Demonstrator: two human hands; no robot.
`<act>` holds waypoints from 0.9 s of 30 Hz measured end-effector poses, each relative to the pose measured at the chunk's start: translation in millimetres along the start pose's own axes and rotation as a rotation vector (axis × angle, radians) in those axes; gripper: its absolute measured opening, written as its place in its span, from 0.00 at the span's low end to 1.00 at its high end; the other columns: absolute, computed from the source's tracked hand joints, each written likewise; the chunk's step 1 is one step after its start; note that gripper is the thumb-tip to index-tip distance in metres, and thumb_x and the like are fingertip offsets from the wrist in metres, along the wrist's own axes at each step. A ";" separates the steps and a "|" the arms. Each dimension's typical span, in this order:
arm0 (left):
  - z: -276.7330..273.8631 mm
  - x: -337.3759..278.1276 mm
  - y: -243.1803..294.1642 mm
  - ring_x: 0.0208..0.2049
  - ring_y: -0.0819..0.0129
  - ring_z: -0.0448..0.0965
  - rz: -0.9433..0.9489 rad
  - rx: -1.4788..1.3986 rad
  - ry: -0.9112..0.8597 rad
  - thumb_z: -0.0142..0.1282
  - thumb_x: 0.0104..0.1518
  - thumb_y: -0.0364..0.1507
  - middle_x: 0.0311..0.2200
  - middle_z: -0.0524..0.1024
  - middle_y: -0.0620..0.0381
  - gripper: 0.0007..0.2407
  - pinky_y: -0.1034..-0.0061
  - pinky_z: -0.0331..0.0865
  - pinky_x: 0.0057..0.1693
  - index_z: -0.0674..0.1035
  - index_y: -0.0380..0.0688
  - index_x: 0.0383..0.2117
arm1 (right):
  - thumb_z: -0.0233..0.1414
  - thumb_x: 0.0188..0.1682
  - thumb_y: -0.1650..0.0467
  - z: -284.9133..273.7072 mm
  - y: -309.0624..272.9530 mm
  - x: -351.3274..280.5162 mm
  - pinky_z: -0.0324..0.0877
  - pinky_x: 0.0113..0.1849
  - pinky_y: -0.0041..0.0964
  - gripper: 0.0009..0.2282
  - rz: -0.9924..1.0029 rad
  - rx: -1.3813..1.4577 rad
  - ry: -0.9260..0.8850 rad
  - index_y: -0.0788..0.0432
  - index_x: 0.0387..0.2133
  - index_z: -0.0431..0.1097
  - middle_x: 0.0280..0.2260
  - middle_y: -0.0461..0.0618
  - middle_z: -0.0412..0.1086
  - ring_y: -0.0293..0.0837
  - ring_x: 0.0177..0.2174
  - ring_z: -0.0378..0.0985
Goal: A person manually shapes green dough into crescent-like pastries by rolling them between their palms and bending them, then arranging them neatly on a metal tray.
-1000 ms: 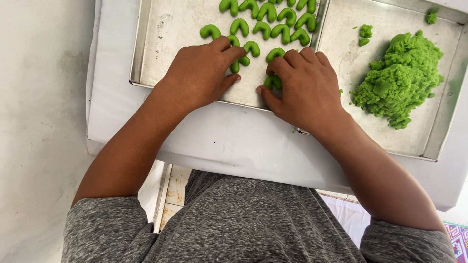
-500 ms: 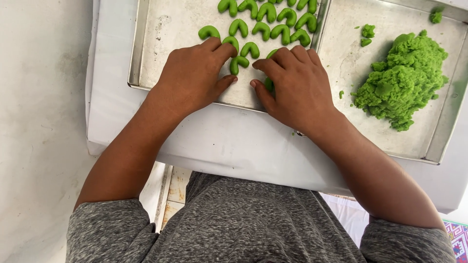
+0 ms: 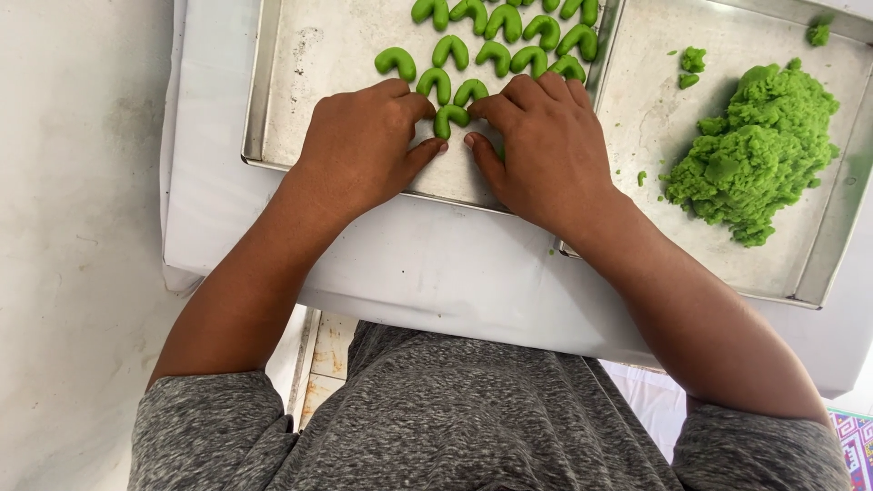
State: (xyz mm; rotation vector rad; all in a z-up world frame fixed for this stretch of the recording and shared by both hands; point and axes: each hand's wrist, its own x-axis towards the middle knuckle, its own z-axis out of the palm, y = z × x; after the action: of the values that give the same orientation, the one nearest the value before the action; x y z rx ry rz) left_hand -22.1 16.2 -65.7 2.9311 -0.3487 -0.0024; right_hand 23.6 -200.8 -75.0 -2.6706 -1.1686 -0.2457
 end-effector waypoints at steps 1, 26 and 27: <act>-0.1 -0.2 0.7 0.21 0.65 0.78 0.000 0.001 0.004 0.68 0.55 0.37 0.28 0.80 0.57 0.13 0.72 0.71 0.30 0.87 0.42 0.40 | 0.59 0.54 0.64 0.5 -0.1 -0.2 0.63 0.44 0.40 0.11 -0.001 -0.003 0.002 0.55 0.44 0.79 0.36 0.48 0.70 0.46 0.37 0.69; -5.7 0.2 -2.7 0.21 0.64 0.80 -0.067 -0.089 -0.069 0.64 0.57 0.30 0.28 0.81 0.57 0.10 0.70 0.72 0.31 0.86 0.42 0.42 | 0.59 0.51 0.66 5.1 -4.4 -0.2 0.60 0.44 0.42 0.05 0.063 0.150 -0.012 0.54 0.34 0.79 0.32 0.46 0.71 0.46 0.35 0.68; -5.5 0.8 -3.0 0.22 0.64 0.80 -0.067 -0.089 -0.068 0.64 0.57 0.30 0.28 0.81 0.57 0.10 0.69 0.72 0.32 0.86 0.43 0.42 | 0.59 0.52 0.66 6.3 -3.7 -0.6 0.60 0.44 0.42 0.06 0.060 0.139 -0.004 0.53 0.36 0.80 0.32 0.47 0.70 0.46 0.35 0.67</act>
State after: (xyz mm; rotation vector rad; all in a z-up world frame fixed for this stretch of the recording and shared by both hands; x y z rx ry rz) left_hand -20.5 19.9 -60.9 2.8574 -0.2538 -0.1234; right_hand 20.9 -197.2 -80.7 -2.5807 -1.0632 -0.1437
